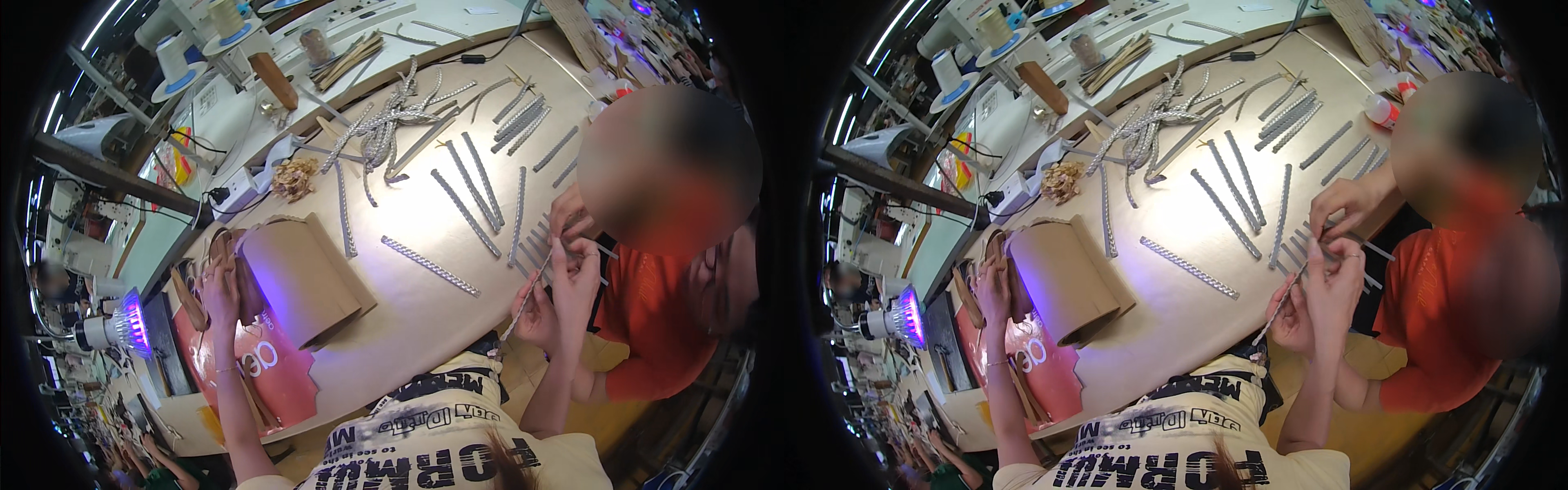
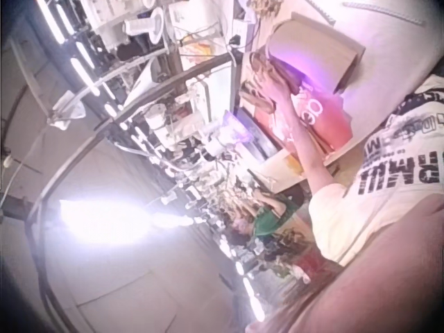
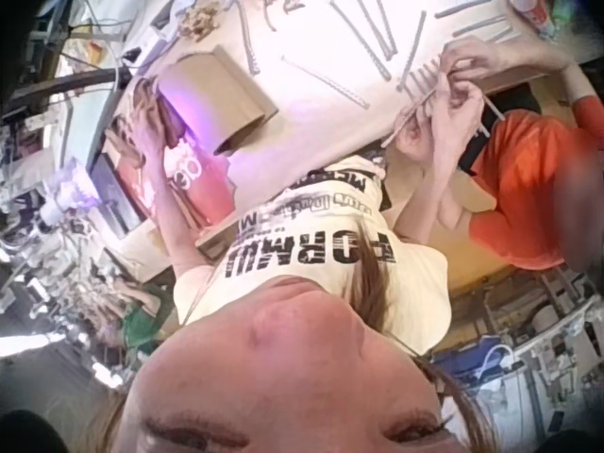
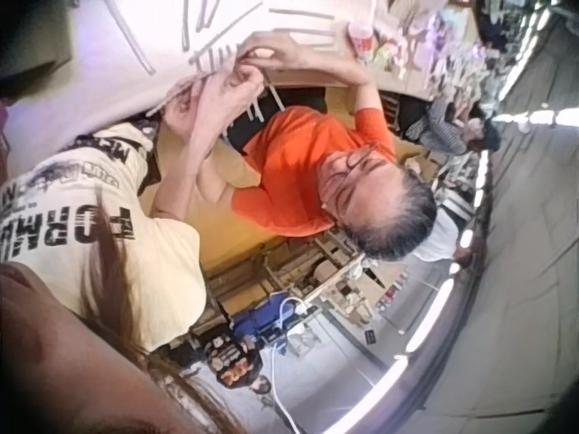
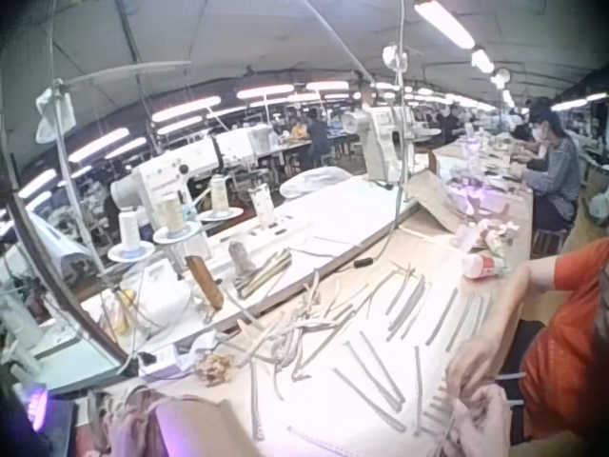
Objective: The person repeatedly wraps and presses a silver braided trim around a brown cylindrical cardboard form. They pick up new trim pieces from the table, align them, and smooth them under a purple UV lamp, repeating the same wrapping motion on the same object throughout the clip.
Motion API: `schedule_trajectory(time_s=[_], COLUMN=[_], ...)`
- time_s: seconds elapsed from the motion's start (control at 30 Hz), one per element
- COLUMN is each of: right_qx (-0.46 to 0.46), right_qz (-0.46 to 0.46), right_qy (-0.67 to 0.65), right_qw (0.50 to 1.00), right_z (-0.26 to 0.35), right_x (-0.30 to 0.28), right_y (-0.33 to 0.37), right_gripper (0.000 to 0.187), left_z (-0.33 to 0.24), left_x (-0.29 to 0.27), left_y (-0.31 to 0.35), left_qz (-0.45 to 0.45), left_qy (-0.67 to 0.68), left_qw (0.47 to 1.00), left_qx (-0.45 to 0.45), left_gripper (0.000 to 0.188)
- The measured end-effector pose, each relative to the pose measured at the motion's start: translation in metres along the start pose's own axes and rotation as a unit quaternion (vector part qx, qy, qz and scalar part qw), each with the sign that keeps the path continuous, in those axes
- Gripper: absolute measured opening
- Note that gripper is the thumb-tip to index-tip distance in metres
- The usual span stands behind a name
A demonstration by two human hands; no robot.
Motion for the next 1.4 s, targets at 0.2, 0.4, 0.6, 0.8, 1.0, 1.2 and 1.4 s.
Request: schedule_trajectory(time_s=[0.2,0.4,0.6,0.8,1.0,1.2,1.4], right_qx=[0.086,0.108,-0.134,-0.233,-0.398,-0.501,-0.400], right_qz=[0.104,0.077,-0.144,-0.074,0.229,0.363,0.568], right_qy=[-0.156,-0.339,0.213,0.083,-0.101,-0.206,-0.310], right_qw=[0.978,0.931,0.957,0.966,0.883,0.758,0.649], right_z=[-0.032,-0.020,0.037,0.097,0.149,0.224,0.250], right_x=[0.008,0.005,-0.010,0.021,0.109,0.190,0.210], right_y=[0.001,-0.013,-0.012,0.014,0.061,0.106,0.157], right_gripper=[0.018,0.014,0.048,0.029,0.021,0.043,0.065], left_z=[-0.002,0.001,0.002,0.016,0.020,-0.017,-0.065], left_x=[0.000,0.000,-0.009,-0.018,-0.025,-0.066,-0.132], left_y=[0.002,0.001,0.001,0.014,0.024,0.041,0.062], left_qz=[-0.023,-0.033,-0.059,-0.142,-0.196,-0.260,-0.266], left_qy=[0.021,0.020,0.084,0.155,0.297,0.248,0.260], left_qw=[1.000,0.999,0.993,0.972,0.925,0.931,0.927], left_qx=[0.005,-0.018,-0.060,-0.107,-0.135,-0.067,0.039], left_gripper=[0.009,0.009,0.008,0.009,0.011,0.013,0.016])
Point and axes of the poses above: each hand's wrist, its own y-axis away from the middle knuckle, its own x-axis out of the palm, z = x × y, the point moved 2 cm from there along -y, towards the middle knuckle, and after that the axes turned 1 degree about z, right-handed, at the moved point
